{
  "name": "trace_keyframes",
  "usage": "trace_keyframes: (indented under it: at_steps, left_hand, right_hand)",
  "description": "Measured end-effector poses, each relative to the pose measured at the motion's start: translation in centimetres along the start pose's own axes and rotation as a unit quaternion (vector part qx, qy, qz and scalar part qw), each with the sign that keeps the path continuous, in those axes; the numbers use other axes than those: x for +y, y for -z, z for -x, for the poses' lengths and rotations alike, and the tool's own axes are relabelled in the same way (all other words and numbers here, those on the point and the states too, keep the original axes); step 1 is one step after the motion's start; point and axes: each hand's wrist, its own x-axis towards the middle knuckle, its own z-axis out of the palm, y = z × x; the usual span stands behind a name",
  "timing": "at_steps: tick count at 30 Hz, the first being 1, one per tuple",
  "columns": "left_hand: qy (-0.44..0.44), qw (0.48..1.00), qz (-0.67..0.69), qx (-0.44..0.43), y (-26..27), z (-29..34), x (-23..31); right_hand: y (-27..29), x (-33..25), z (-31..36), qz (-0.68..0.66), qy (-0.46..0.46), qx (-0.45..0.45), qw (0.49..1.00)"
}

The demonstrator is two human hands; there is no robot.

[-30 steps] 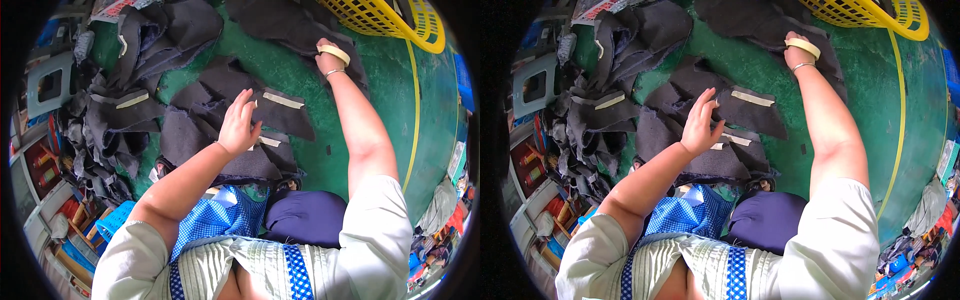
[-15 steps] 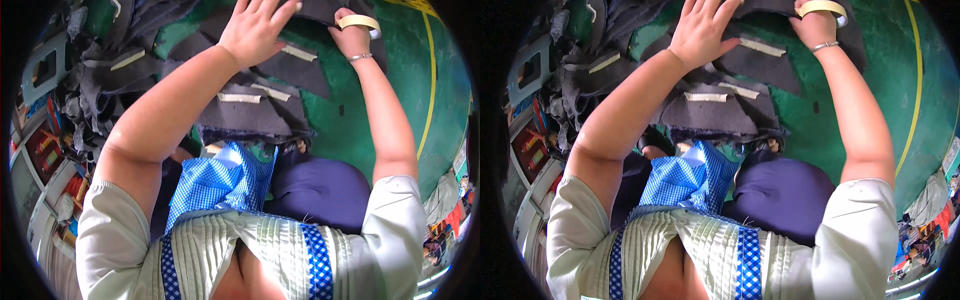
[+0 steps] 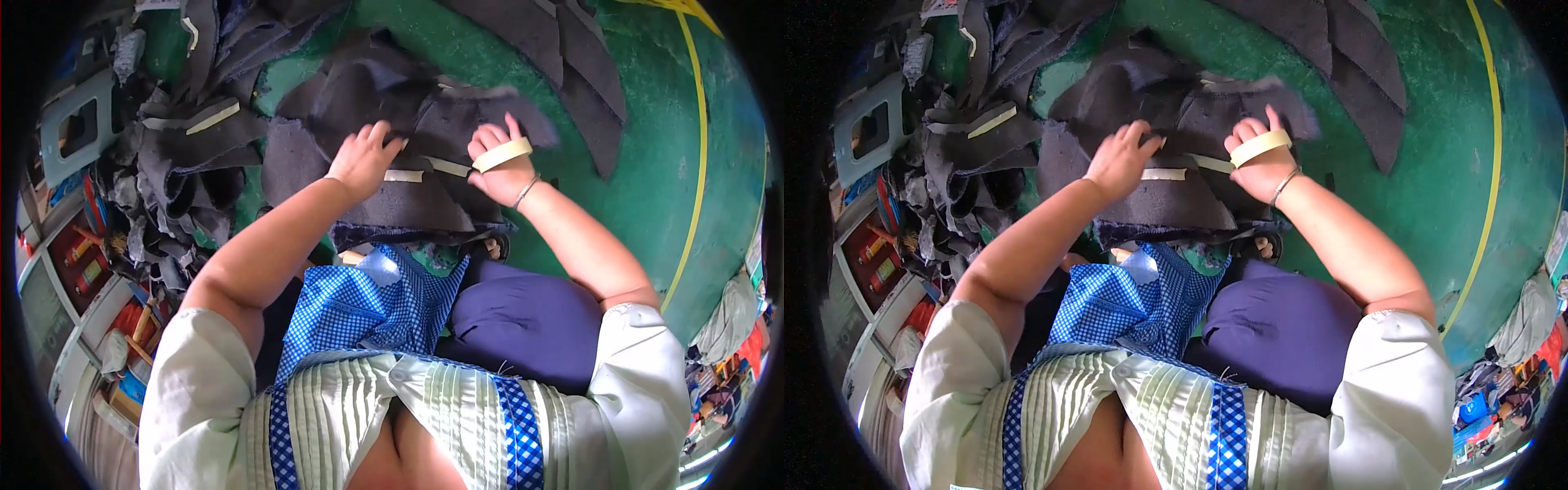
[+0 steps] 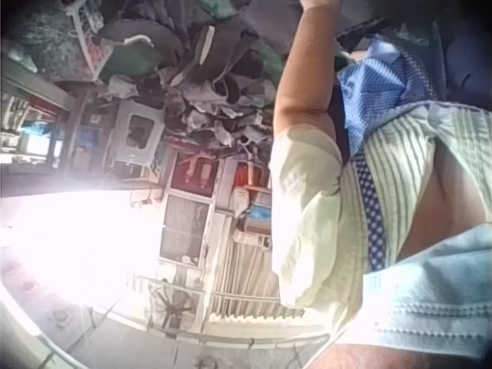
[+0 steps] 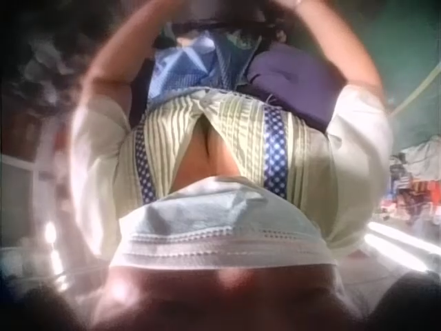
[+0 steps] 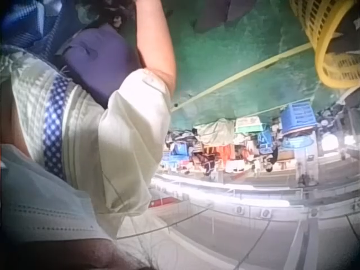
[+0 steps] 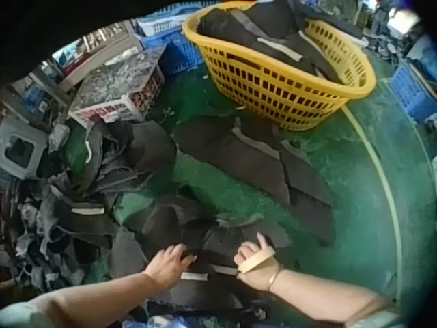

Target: Applying adhesive tape to the edges of cut fabric shoe components and sorting them into baskets.

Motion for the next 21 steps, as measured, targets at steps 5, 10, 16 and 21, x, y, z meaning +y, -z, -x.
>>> trace_keyframes:
  at_steps: [5,10,16,21]
  left_hand:
    - [0.035,0.981,0.190,-0.036,2.4,-1.3,-0.2]
    - [0.213,0.759,0.610,-0.084,4.7,-4.9,4.2]
    - [0.150,0.557,0.805,-0.138,5.3,-6.3,7.2]
    - [0.120,0.590,0.796,-0.061,4.3,-6.3,7.4]
  right_hand:
    - [2.1,0.6,0.5,-0.312,-0.201,0.064,0.926]
    - [3.9,1.0,-0.5,-0.418,-0.206,0.022,0.885]
    - [4.1,-0.2,-2.5,-0.512,-0.161,0.038,0.843]
    - [4.4,0.5,-2.8,-0.472,-0.146,0.022,0.869]
